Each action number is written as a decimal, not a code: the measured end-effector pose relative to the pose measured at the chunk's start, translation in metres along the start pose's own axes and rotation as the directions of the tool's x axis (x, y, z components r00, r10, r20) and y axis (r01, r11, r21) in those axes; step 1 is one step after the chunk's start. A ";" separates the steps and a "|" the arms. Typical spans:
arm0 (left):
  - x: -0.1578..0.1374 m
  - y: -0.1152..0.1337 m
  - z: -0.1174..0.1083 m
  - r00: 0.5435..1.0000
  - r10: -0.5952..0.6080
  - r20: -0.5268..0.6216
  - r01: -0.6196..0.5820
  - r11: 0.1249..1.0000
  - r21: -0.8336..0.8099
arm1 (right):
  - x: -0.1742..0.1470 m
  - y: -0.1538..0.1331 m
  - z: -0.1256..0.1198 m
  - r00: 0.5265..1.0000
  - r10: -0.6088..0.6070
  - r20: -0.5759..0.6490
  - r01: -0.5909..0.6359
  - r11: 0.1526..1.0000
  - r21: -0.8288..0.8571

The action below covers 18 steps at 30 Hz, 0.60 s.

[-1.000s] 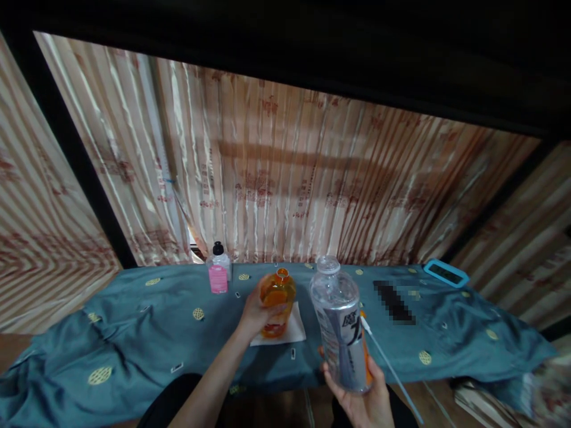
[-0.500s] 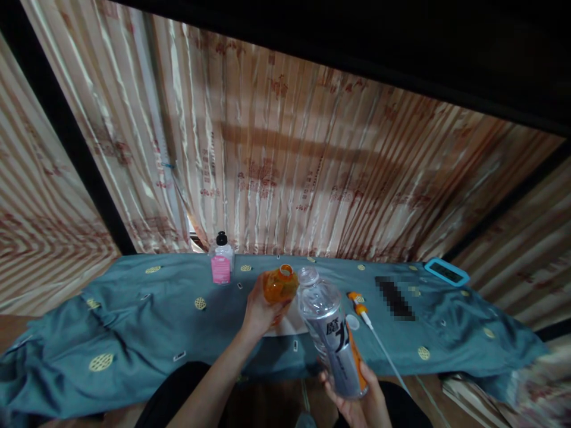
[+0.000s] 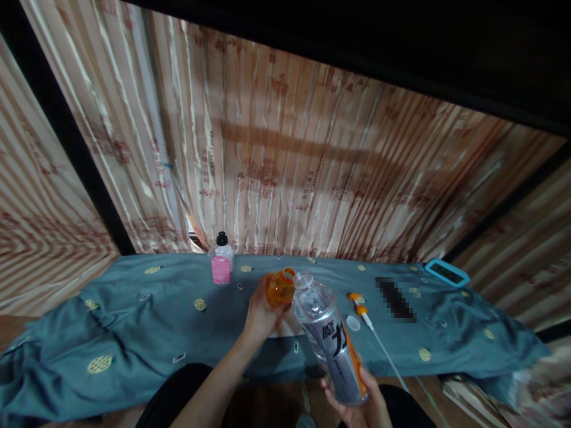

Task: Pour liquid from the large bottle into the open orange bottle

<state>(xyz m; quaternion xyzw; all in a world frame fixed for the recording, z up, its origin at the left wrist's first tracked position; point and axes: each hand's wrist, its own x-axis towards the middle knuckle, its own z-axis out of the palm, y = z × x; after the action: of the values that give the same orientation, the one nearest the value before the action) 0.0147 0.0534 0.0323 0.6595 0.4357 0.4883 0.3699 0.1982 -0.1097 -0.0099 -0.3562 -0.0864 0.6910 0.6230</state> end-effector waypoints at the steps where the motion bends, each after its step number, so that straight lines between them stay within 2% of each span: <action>1: 0.000 0.000 0.000 1.000 0.000 0.002 0.000 1.000 0.000 | 0.000 0.001 -0.001 1.000 0.008 0.002 -0.008 1.000 0.002; 7: 0.002 -0.004 -0.001 1.000 0.007 0.004 -0.007 1.000 0.003 | -0.005 0.004 -0.001 1.000 0.015 -0.014 -0.015 1.000 0.012; 18: 0.002 -0.005 -0.005 0.999 0.045 0.029 -0.044 0.999 -0.029 | -0.022 0.000 0.021 0.994 -0.069 -0.087 0.065 0.997 -0.053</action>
<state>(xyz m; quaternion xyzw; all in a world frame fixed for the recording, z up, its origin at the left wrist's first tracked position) 0.0091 0.0568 0.0297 0.6708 0.4082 0.4927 0.3749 0.1846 -0.1230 0.0140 -0.3987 -0.0878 0.6509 0.6401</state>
